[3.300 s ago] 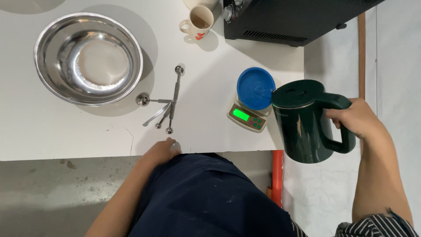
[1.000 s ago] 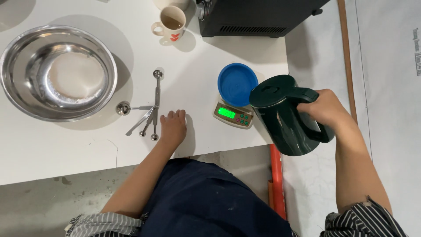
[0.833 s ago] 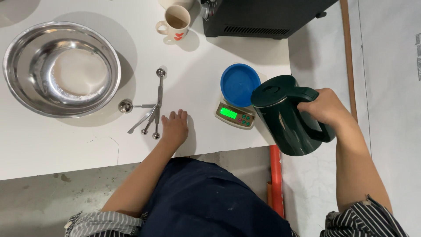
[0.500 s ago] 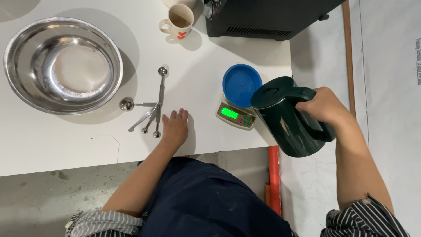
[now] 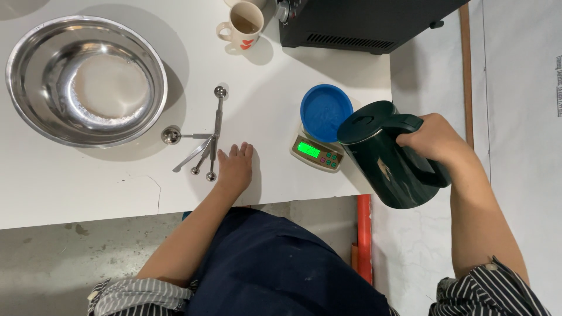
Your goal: Measuring water into a bowl using a digital scale after filling an electric kettle from a dispenser.
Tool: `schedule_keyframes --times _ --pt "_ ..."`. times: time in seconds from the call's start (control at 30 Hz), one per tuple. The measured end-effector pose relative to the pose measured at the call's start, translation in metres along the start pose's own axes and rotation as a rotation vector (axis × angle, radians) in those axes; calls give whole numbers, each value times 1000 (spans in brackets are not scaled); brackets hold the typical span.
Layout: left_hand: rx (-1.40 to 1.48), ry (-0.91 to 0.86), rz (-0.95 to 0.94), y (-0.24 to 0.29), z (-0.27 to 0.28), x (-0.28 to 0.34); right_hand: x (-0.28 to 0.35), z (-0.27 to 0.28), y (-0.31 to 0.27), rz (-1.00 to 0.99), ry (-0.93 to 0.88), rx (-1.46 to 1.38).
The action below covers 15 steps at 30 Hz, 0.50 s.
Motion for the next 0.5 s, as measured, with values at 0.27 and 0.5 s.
schedule_keyframes --times 0.27,0.5 --pt "11 1 -3 -1 6 3 0 1 11 12 5 -2" --pt "26 52 -7 -2 -3 -1 20 14 34 85 56 -250"
Point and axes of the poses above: each hand's wrist, its own x-axis away from the middle knuckle, its own z-axis out of the back of the hand, y = z × x, the point moved 6 cm from there along -x, towards the middle knuckle, and after that the axes turned 4 degrees about -x, right-handed, at the moved point
